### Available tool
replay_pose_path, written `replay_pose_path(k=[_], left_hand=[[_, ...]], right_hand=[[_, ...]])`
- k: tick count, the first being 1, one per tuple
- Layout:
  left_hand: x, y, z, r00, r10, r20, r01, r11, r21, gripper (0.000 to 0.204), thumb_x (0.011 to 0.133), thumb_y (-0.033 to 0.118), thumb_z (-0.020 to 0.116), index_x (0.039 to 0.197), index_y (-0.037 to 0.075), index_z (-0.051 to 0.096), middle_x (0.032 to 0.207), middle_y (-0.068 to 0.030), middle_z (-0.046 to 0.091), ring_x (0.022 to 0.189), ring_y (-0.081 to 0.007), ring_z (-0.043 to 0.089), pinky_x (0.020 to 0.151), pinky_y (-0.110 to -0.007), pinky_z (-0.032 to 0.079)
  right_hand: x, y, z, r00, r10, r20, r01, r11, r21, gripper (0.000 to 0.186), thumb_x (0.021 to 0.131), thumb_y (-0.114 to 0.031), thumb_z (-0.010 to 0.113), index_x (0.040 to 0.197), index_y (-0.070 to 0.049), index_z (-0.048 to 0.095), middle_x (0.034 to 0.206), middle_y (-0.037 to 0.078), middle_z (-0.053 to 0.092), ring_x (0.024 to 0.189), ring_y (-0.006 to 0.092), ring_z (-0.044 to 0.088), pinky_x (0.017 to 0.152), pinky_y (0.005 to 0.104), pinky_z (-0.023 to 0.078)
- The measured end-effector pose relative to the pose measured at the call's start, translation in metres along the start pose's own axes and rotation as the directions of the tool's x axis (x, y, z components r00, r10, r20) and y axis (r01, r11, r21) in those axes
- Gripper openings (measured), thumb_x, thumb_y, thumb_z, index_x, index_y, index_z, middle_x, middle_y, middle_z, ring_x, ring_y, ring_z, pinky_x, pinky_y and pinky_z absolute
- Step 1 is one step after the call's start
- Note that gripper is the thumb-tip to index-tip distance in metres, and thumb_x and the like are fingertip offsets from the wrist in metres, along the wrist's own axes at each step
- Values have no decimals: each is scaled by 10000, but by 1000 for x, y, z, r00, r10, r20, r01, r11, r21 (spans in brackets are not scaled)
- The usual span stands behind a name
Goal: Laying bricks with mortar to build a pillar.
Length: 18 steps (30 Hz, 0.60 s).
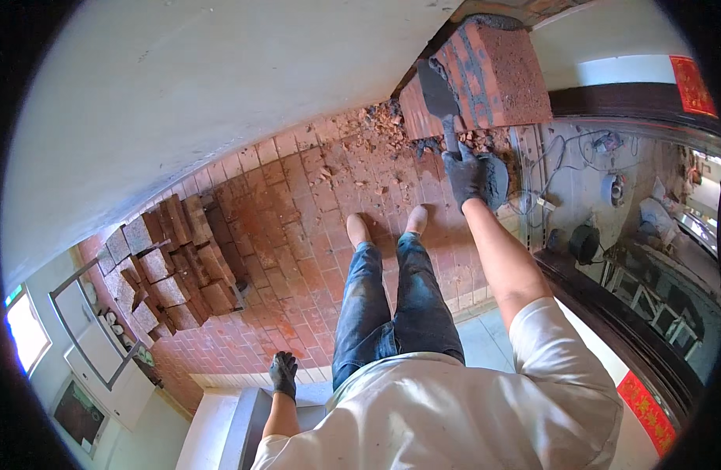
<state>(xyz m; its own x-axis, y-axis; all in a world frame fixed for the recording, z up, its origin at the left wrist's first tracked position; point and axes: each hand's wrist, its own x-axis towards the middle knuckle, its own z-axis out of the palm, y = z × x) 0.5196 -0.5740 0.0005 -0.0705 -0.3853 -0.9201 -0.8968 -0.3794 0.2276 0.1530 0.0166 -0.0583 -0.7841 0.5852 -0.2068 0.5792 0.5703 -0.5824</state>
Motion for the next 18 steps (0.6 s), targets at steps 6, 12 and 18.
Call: replay_pose_path(k=[6, 12, 18], left_hand=[[-3, 11, 26, 994, 60, 86, -57, 998, -41, 490, 889, 409, 480, 1242, 70, 476, 1212, -126, 561, 1060, -285, 547, 882, -416, 412], [-5, 25, 57, 989, 91, 115, -87, 995, -41, 379, 875, 416, 509, 1109, 120, 538, 1051, -70, 623, 891, -226, 597, 763, -374, 461], [-11, 29, 107, 978, 158, 133, -154, 987, -36, 420, 864, 391, 517, 1155, 88, 532, 1086, -105, 620, 928, -251, 598, 776, -382, 461]], right_hand=[[-58, -14, -40, 997, -27, -67, 27, 1000, 2, 378, 758, -245, 630, 1083, -56, 595, 895, 189, 637, 799, 364, 614, 694, 422, 484], [-135, -22, -140, 883, -388, -266, 374, 922, -103, 450, 754, -169, 687, 1153, -9, 554, 1017, 193, 625, 902, 338, 618, 773, 394, 487], [-181, 18, -259, 895, -408, -179, 424, 904, 61, 419, 745, -149, 715, 1106, 6, 569, 961, 174, 636, 847, 268, 635, 738, 344, 496]])
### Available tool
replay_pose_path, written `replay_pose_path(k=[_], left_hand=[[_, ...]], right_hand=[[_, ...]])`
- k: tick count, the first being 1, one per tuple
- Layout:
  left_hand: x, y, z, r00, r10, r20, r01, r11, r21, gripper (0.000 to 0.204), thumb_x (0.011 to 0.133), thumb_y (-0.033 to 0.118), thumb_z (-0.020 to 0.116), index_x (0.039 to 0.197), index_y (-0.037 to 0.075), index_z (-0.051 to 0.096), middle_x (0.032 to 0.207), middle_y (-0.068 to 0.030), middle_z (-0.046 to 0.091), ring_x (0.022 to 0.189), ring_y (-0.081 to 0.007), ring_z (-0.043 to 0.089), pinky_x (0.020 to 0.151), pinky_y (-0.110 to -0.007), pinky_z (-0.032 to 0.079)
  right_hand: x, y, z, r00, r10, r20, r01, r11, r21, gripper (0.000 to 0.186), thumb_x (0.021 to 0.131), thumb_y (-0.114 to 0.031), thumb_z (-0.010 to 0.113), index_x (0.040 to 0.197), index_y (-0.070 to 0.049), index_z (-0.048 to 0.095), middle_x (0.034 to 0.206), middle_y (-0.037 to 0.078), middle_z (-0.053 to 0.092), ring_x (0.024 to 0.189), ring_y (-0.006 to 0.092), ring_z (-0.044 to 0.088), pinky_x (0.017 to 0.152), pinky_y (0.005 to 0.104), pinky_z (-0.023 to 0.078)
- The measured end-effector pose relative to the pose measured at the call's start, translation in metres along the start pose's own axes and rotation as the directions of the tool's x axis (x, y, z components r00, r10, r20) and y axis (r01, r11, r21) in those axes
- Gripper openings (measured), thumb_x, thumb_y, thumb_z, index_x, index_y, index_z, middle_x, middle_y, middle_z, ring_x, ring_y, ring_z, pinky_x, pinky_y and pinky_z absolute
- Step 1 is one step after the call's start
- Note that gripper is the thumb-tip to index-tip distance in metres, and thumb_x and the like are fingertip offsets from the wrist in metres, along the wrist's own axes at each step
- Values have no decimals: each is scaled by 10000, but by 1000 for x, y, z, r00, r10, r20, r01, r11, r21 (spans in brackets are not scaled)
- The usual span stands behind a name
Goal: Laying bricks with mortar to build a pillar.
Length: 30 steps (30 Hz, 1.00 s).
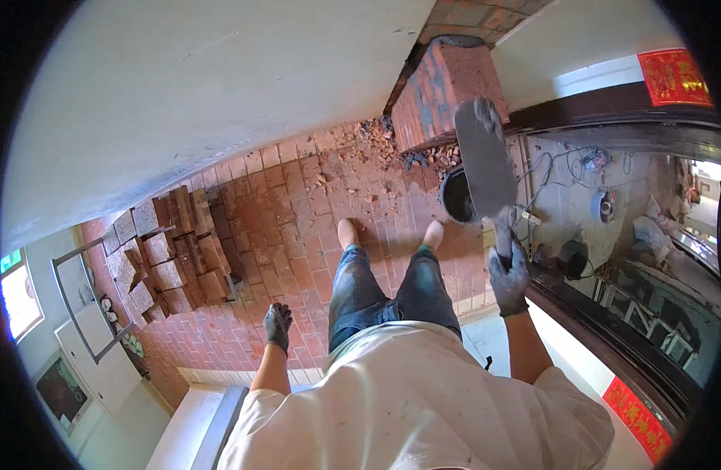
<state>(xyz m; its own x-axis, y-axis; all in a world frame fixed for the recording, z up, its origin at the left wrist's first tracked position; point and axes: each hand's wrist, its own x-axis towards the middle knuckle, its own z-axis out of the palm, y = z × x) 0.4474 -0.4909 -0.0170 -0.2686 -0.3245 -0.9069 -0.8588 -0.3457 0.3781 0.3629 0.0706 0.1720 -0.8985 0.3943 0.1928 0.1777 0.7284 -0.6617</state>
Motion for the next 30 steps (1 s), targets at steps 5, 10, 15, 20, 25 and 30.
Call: replay_pose_path(k=[5, 10, 15, 20, 25, 30], left_hand=[[-23, -27, 61, 997, 67, 30, -66, 998, -23, 388, 881, 367, 488, 1147, 88, 535, 1106, -114, 611, 930, -250, 598, 788, -394, 461], [-77, -62, 158, 988, 124, 89, -123, 992, -22, 379, 877, 349, 507, 1150, 87, 534, 1107, -115, 610, 932, -244, 598, 799, -381, 459], [-152, -54, 281, 919, 235, 316, -218, 972, -90, 426, 881, 264, 523, 1243, 44, 487, 1153, -127, 596, 1012, -243, 587, 876, -368, 446], [-205, -44, 356, 865, 303, 401, -350, 935, 49, 371, 878, 126, 525, 1217, -24, 501, 1103, -159, 606, 975, -252, 611, 856, -331, 485], [-180, 18, 425, 722, 546, 425, -649, 747, 145, 381, 875, 305, 600, 1070, -23, 602, 824, -97, 646, 713, -178, 628, 680, -298, 504], [-133, 175, 545, 547, 653, 523, -742, 667, -57, 362, 861, 314, 604, 1012, -15, 626, 881, -66, 654, 743, -139, 604, 646, -263, 468]], right_hand=[[-44, 84, -79, 809, 443, 387, -537, 287, 793, 195, 921, -141, 456, 741, -68, 446, 655, -42, 291, 518, 83, 283, 467, 246, 284], [-67, 217, -76, 925, 299, 235, -342, 924, 171, 203, 876, -182, 538, 880, 11, 605, 680, 32, 547, 573, 144, 499, 514, 287, 398], [-21, 285, -67, 799, 446, 403, -408, 895, -181, 384, 857, -350, 519, 766, 8, 622, 736, 254, 595, 717, 307, 645, 617, 402, 454], [35, 212, -47, 806, 297, 512, -497, 809, 314, 294, 865, -283, 533, 804, -5, 609, 670, 205, 577, 618, 308, 584, 579, 386, 431], [58, 178, -30, 813, 216, 542, -453, 818, 354, 236, 874, -231, 542, 831, -8, 603, 668, 189, 568, 634, 313, 570, 582, 393, 435], [48, 176, -58, 870, -126, 477, 44, 983, 179, 169, 897, -202, 521, 865, -50, 589, 685, 123, 588, 631, 262, 590, 545, 367, 455]])
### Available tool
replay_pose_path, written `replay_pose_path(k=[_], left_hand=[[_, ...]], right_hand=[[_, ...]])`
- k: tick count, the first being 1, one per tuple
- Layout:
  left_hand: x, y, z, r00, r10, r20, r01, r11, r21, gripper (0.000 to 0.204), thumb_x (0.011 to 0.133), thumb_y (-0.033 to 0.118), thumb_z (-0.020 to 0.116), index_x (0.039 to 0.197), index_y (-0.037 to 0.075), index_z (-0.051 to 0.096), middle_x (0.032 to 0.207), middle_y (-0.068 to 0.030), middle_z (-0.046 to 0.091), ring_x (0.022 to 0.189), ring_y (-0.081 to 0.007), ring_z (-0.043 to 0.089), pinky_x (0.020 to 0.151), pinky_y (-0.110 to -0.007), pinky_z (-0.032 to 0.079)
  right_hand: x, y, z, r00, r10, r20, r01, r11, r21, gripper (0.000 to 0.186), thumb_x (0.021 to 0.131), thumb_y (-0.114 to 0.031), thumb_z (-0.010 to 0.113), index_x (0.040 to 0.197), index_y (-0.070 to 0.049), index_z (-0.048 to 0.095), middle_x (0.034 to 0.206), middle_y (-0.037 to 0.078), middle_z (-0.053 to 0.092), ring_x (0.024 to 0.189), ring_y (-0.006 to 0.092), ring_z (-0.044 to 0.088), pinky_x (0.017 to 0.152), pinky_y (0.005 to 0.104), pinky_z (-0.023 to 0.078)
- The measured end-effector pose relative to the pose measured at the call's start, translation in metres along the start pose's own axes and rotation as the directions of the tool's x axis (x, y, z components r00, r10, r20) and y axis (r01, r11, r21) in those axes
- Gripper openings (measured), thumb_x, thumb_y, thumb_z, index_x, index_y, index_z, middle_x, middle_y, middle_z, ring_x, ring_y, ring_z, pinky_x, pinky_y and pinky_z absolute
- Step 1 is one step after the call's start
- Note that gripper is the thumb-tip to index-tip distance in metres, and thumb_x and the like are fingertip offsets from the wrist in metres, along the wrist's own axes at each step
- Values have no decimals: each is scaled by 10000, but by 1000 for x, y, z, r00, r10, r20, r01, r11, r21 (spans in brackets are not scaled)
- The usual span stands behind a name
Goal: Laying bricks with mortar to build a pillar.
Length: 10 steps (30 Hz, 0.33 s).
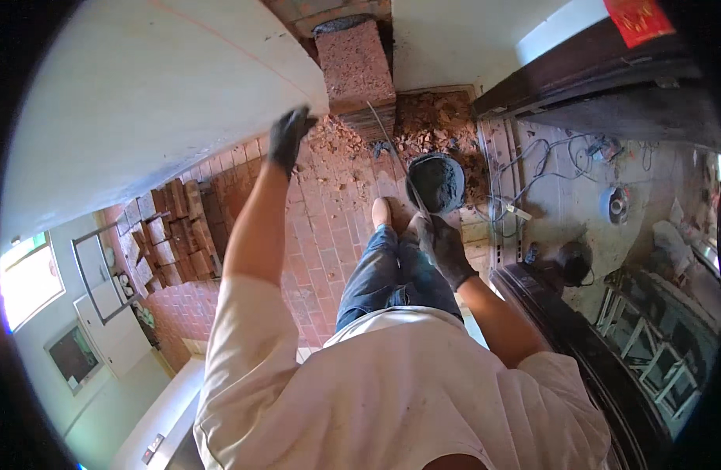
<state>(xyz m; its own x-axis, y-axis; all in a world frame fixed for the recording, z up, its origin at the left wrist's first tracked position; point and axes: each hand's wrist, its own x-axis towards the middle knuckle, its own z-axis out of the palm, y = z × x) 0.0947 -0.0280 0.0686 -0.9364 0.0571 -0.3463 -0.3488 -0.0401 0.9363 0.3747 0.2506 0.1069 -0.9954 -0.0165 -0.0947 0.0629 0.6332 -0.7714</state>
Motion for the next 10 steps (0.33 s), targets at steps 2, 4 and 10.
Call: replay_pose_path(k=[2, 4, 10], left_hand=[[57, 18, 19, 994, 13, 108, -38, 971, 236, 472, 832, 435, 604, 783, -30, 673, 716, -78, 660, 631, -143, 600, 610, -272, 472], [87, 29, 29, 964, -112, 240, -84, 728, 680, 472, 825, 484, 604, 743, 25, 678, 648, -64, 642, 578, -143, 618, 559, -257, 474], [101, 21, 31, 965, -195, 177, -15, 632, 775, 507, 831, 493, 583, 665, 20, 661, 624, -85, 654, 578, -200, 650, 599, -314, 513]], right_hand=[[-9, -8, 2, 917, 377, 134, -400, 874, 276, 174, 918, -231, 512, 899, -75, 587, 621, 54, 556, 539, 192, 544, 490, 320, 428], [-18, -25, 6, 893, 422, 157, -449, 812, 373, 183, 928, -256, 509, 910, -91, 587, 576, 13, 531, 482, 151, 510, 448, 290, 404], [15, -46, 26, 592, 682, 430, -695, 161, 701, 225, 903, -397, 529, 887, -175, 555, 519, -56, 432, 360, 67, 380, 318, 224, 261]])
